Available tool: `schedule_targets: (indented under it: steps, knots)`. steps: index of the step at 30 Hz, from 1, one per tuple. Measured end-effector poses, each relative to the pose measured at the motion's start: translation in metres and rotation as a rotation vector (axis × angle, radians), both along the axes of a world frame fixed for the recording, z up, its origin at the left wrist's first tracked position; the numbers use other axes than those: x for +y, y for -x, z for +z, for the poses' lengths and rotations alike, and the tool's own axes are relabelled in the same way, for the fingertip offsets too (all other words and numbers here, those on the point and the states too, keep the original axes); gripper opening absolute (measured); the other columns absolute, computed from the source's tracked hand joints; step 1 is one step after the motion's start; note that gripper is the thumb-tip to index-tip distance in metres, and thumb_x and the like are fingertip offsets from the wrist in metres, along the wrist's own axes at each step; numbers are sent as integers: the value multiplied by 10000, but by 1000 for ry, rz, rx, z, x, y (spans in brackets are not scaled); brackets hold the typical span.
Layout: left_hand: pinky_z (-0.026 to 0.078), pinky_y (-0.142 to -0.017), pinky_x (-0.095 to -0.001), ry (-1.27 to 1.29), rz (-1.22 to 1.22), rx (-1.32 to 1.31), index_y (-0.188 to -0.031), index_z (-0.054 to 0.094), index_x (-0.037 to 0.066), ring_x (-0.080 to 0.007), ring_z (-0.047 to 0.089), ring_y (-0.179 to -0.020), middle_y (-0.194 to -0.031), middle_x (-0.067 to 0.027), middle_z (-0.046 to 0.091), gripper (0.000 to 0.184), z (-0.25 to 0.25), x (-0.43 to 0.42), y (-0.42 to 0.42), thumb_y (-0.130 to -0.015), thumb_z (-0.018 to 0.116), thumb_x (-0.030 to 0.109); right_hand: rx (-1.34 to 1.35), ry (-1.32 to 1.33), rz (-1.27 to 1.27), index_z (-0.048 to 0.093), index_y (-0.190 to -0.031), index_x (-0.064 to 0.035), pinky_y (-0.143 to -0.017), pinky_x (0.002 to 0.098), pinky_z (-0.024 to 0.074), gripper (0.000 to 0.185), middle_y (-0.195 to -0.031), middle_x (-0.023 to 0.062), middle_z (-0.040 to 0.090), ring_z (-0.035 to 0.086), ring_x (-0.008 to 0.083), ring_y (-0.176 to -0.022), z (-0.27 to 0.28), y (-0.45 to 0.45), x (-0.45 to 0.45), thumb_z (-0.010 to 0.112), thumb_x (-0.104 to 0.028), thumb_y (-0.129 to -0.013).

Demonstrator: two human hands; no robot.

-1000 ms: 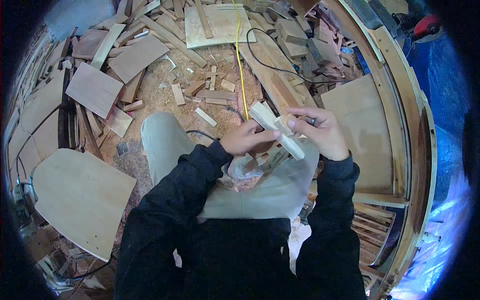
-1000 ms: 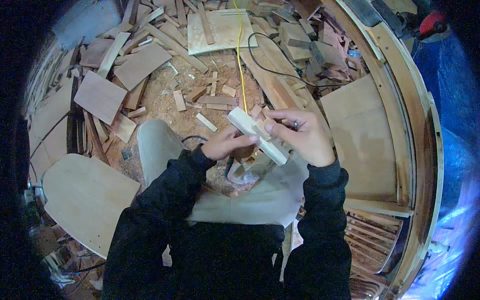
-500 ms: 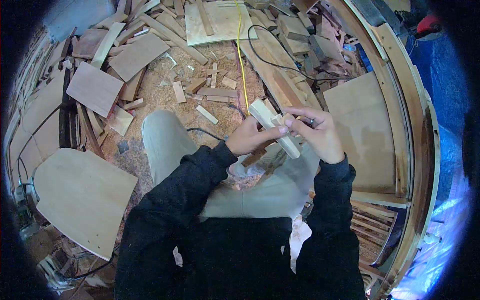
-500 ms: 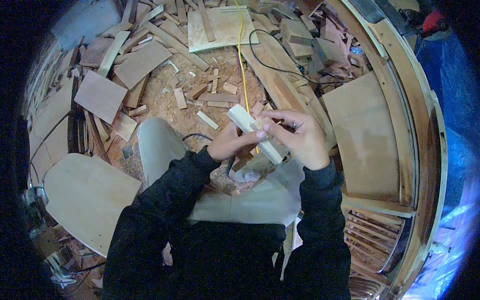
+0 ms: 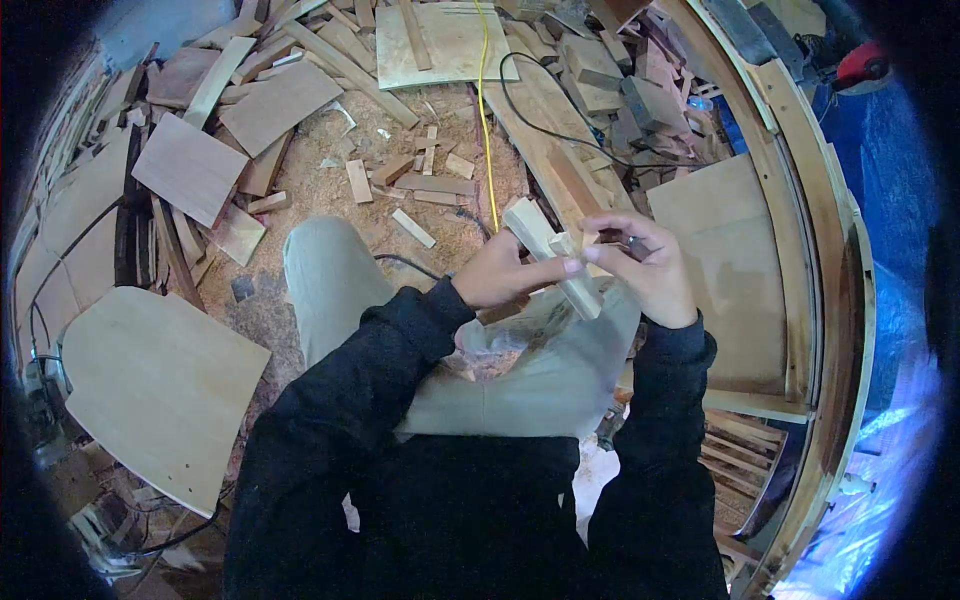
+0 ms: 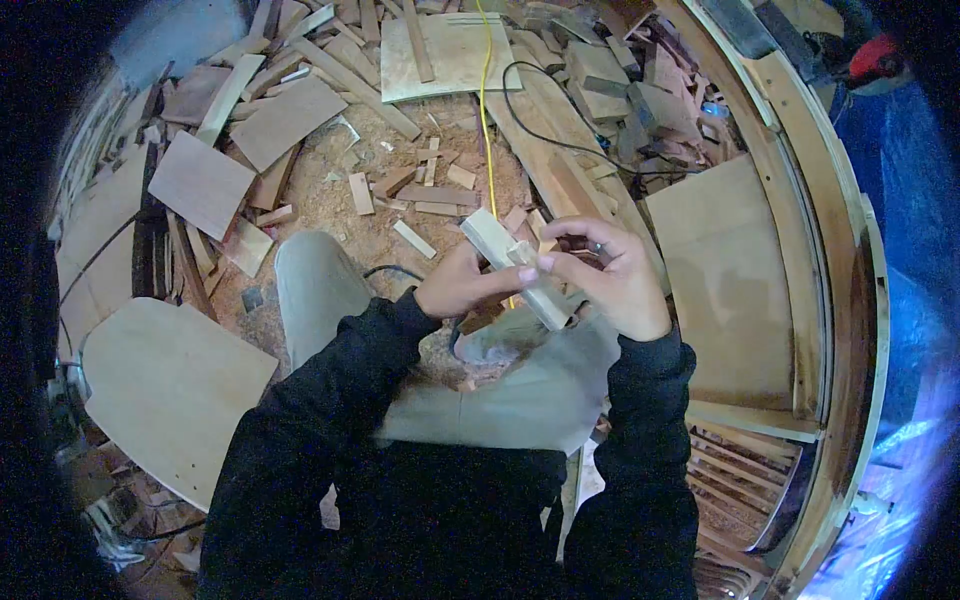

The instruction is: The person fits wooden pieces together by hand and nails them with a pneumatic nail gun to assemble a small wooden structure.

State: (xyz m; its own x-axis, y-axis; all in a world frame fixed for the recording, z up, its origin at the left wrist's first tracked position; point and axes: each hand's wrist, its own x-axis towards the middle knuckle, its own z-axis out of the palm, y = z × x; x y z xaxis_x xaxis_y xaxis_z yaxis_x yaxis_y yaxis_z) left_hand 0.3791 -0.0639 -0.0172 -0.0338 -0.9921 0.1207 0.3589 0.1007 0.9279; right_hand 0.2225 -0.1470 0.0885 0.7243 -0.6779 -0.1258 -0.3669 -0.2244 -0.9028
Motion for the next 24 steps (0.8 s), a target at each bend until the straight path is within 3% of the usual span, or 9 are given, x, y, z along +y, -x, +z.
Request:
schedule_targets:
  steps: [3, 6, 8, 11, 15, 21, 24]
  knots:
    - [465, -794, -296, -1, 62, 35, -1106, 568, -8, -139, 573, -893, -999, -81, 620, 456, 6, 3, -2, -815, 673, 327, -44, -8, 40, 604, -1068, -21, -778, 240, 459, 290, -1044, 36, 608, 561, 99, -933, 1, 1, -1, 642, -17, -780]
    - [464, -813, -298, -107, -57, -3, -1113, 566, -10, -150, 577, -926, -1014, -86, 623, 456, 0, 0, -6, -812, 679, 314, -120, 17, 101, 592, -1078, -26, -839, 283, 453, 322, -1137, 55, 572, 539, 142, -1026, 11, -2, 0, 627, 9, -760]
    - [468, -783, -290, -31, -12, 86, -1078, 590, -6, -141, 576, -897, -984, -76, 627, 430, 3, 1, -5, -805, 689, 311, -36, 239, 249, 596, -1062, -24, -887, 313, 438, 324, -1163, 83, 561, 534, 195, -1068, 15, -1, -6, 607, 30, -743]
    - [472, -758, -290, 39, -41, 115, -1070, 593, -2, -133, 573, -869, -968, -73, 626, 427, 1, -1, -4, -799, 698, 311, 79, 390, 373, 599, -1046, -14, -908, 330, 428, 320, -1119, 105, 583, 540, 231, -1076, 21, -2, -11, 596, 31, -729]
    - [468, -765, -291, -4, -88, 48, -1070, 591, 4, -132, 570, -867, -963, -70, 626, 427, -1, 0, -9, -797, 699, 315, 87, 370, 459, 614, -1027, -13, -913, 341, 423, 313, -1073, 110, 605, 549, 258, -1063, 19, -5, -16, 586, 30, -718]
    - [459, -594, -243, -24, -87, -2, -1033, 599, 11, -91, 553, -692, -818, -17, 606, 428, -17, -7, -2, -786, 701, 346, 77, 273, 450, 627, -1030, -17, -919, 354, 418, 326, -1046, 110, 623, 565, 261, -1036, 26, -10, -14, 561, 32, -715]
    - [396, -464, -212, 237, 113, 72, -990, 605, 26, -59, 500, -562, -716, 14, 559, 410, -15, -9, 4, -784, 699, 367, 104, 341, 483, 626, -1031, -15, -915, 354, 422, 320, -1043, 114, 625, 570, 264, -1029, 29, -12, -13, 556, 26, -722]
